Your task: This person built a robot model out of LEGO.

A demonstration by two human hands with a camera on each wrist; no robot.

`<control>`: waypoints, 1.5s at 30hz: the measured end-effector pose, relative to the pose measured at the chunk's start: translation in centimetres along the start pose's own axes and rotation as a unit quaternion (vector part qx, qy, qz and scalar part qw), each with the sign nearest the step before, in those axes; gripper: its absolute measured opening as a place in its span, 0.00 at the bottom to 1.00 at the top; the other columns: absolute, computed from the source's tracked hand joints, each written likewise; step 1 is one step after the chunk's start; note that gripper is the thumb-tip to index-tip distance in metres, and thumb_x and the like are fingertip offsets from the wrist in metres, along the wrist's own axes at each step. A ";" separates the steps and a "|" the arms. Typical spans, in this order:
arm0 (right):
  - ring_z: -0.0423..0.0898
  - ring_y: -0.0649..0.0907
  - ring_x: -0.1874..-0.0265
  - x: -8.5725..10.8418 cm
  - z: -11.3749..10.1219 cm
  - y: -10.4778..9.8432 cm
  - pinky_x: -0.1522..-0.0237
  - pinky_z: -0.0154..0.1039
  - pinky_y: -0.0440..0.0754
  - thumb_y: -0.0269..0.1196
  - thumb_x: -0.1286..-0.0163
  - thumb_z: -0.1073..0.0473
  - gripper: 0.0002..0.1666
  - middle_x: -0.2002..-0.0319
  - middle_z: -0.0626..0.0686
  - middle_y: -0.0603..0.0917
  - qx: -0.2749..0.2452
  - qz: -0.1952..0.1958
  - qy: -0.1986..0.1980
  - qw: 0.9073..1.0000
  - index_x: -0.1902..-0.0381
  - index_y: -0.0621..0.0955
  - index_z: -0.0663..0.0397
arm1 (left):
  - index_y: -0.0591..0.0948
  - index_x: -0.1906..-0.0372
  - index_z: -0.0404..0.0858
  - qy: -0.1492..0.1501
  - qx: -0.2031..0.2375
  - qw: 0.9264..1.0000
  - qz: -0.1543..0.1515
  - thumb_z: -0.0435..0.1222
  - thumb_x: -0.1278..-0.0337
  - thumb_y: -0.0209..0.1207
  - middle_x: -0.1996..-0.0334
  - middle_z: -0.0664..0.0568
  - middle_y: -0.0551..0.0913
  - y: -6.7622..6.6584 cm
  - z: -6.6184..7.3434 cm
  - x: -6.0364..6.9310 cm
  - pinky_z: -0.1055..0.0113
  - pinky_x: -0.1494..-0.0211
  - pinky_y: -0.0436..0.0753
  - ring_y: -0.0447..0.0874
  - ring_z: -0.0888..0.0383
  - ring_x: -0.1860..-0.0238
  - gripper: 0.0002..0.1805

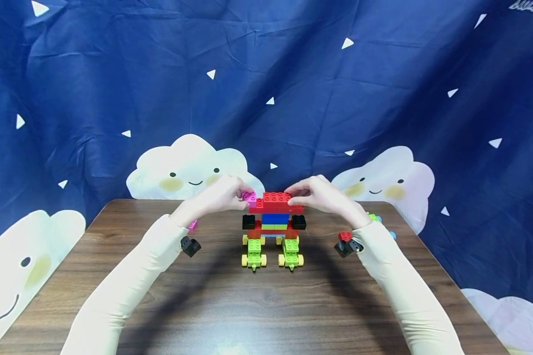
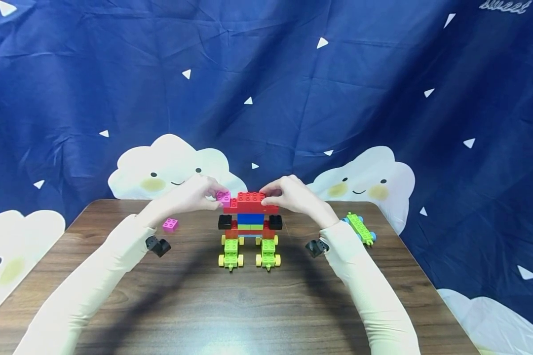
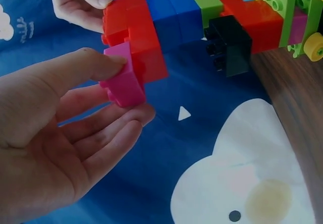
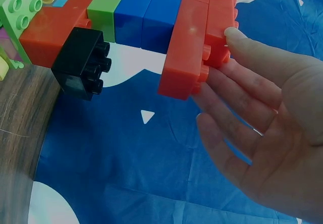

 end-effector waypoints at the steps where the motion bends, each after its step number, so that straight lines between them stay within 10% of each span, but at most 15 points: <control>1: 0.45 0.84 0.62 0.0 0.0 0.0 0.54 0.45 0.86 0.69 0.35 0.54 0.19 0.53 0.55 0.89 0.001 0.000 -0.001 1.000 0.48 0.86 0.55 | 0.88 0.60 0.38 -0.007 0.007 1.000 0.000 0.32 0.47 0.65 0.79 0.54 0.80 0.1 -0.1 0.1 0.74 0.72 0.70 0.72 0.62 0.77 0.09; 7: 0.45 0.84 0.62 -0.1 0.0 0.0 0.54 0.45 0.86 0.69 0.35 0.53 0.19 0.54 0.55 0.90 0.001 -0.002 -0.003 1.000 0.48 0.86 0.55 | 0.86 0.49 0.36 -0.032 0.030 0.999 -0.003 0.37 0.42 0.66 0.56 0.45 0.89 0.4 -0.7 0.7 0.58 0.48 0.86 0.87 0.51 0.56 0.17; 20: 0.46 0.85 0.61 0.0 0.1 0.0 0.53 0.46 0.86 0.69 0.35 0.54 0.19 0.53 0.56 0.89 -0.005 -0.003 0.001 1.000 0.48 0.86 0.55 | 0.82 0.43 0.33 -0.074 0.068 0.995 0.015 0.43 0.48 0.71 0.49 0.42 0.87 0.2 -2.0 2.4 0.53 0.46 0.85 0.87 0.49 0.51 0.28; 28: 0.47 0.86 0.60 0.0 0.2 -0.1 0.51 0.47 0.86 0.68 0.35 0.54 0.19 0.53 0.56 0.89 -0.005 -0.004 0.000 1.000 0.48 0.86 0.56 | 0.79 0.41 0.32 -0.147 0.091 0.985 -0.016 0.40 0.48 0.71 0.44 0.38 0.84 1.1 -6.3 4.9 0.48 0.39 0.81 0.83 0.42 0.44 0.30; 37: 0.46 0.85 0.61 0.0 0.4 0.0 0.51 0.47 0.86 0.68 0.34 0.54 0.19 0.53 0.56 0.89 -0.004 -0.008 0.001 1.000 0.48 0.86 0.56 | 0.79 0.46 0.23 -0.201 -0.019 0.977 -0.070 0.31 0.53 0.71 0.47 0.30 0.83 4.3 -12.6 8.2 0.44 0.36 0.76 0.79 0.34 0.42 0.27; 45: 0.46 0.86 0.60 0.0 0.2 0.0 0.51 0.47 0.86 0.68 0.34 0.54 0.19 0.53 0.56 0.89 -0.008 -0.010 -0.005 1.000 0.48 0.85 0.56 | 0.82 0.48 0.26 -0.235 -0.050 0.965 -0.105 0.30 0.54 0.72 0.50 0.33 0.85 5.9 -14.3 10.2 0.47 0.44 0.82 0.84 0.38 0.49 0.24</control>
Point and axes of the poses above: each hand's wrist, its own x-axis away from the middle knuckle, its own y-axis out of the palm, z = x × y, the point moved 1 cm from there along -x, towards the middle knuckle
